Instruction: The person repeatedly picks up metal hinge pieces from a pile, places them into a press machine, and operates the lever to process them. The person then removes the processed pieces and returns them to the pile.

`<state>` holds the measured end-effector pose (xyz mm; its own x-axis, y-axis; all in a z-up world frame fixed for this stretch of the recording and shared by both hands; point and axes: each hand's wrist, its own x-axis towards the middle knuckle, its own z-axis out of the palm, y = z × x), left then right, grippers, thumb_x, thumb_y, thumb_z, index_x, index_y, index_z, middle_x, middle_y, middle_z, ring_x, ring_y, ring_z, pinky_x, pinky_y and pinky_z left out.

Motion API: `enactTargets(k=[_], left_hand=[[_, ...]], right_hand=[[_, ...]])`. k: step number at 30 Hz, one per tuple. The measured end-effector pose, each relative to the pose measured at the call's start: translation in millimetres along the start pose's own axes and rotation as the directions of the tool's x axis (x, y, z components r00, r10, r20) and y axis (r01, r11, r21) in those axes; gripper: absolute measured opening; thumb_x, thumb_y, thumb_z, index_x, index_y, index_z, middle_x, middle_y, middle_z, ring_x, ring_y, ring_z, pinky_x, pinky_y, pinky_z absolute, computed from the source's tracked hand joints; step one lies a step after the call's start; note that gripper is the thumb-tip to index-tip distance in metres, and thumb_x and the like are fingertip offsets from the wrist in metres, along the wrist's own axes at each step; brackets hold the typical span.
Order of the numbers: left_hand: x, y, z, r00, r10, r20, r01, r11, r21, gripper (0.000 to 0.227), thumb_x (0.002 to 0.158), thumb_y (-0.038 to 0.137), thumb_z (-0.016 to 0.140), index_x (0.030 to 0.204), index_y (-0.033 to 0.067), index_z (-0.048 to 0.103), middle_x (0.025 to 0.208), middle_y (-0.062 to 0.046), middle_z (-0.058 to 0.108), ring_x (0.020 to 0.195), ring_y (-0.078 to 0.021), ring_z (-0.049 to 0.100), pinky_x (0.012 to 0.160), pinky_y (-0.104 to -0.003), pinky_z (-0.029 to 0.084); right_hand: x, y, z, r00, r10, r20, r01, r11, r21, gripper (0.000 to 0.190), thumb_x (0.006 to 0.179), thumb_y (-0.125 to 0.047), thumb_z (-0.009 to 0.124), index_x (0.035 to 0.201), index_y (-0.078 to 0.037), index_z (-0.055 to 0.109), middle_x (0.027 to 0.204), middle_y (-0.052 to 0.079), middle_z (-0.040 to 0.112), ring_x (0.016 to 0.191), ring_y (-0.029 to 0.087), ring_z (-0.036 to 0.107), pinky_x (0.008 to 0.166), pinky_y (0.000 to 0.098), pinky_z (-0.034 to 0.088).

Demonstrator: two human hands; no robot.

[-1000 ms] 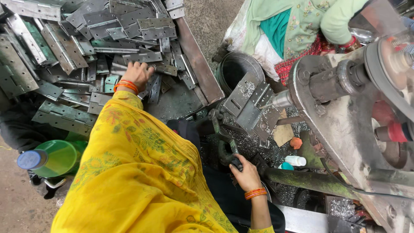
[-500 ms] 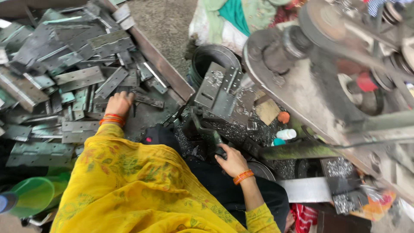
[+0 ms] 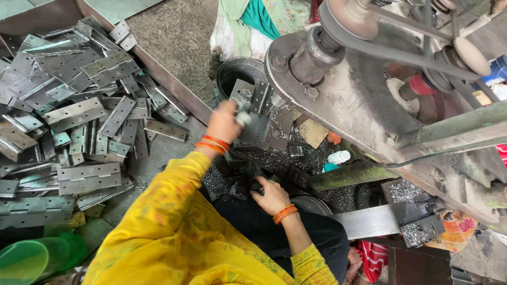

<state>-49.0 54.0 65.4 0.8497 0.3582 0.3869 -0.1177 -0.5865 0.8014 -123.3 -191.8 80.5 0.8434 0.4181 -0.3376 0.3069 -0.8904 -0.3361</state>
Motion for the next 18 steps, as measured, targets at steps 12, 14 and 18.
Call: enactTargets(k=[12,14,18], left_hand=[[-23.8,-16.5,53.0,0.730,0.096,0.676,-0.527,0.710,0.467,0.057,0.079,0.037,0.075,0.133,0.0211,0.064,0.155,-0.010,0.042,0.147,-0.0243,0.036,0.121,-0.070,0.002],[-13.7,-24.5,59.0,0.732,0.123,0.670,-0.520,0.735,0.434,0.057,0.078,0.034,0.076,0.132,0.0207,0.065,0.157,-0.008,0.042,0.147,-0.0224,0.036,0.122,-0.069,0.004],[-0.3,-38.9,66.5,0.724,0.130,0.677,-0.500,0.775,0.386,0.054,0.078,0.030,0.077,0.129,0.0203,0.066,0.158,-0.007,0.041,0.148,-0.0215,0.035,0.122,-0.067,0.006]], right_hand=[[0.3,-0.8,-2.7,1.000,-0.008,0.024,0.010,0.999,-0.046,0.058,0.085,-0.042,0.069,0.138,-0.021,0.059,0.118,0.016,0.069,0.109,0.038,0.066,0.092,0.0485,0.054],[1.3,6.8,2.0,1.000,-0.014,0.007,0.015,0.999,-0.036,0.058,0.084,-0.041,0.070,0.137,-0.021,0.059,0.118,0.016,0.069,0.109,0.039,0.066,0.091,0.0487,0.054],[3.1,29.5,34.9,0.999,-0.009,-0.031,0.008,0.999,-0.032,0.059,0.083,-0.035,0.072,0.139,-0.022,0.058,0.119,0.018,0.067,0.107,0.040,0.067,0.089,0.0494,0.056]])
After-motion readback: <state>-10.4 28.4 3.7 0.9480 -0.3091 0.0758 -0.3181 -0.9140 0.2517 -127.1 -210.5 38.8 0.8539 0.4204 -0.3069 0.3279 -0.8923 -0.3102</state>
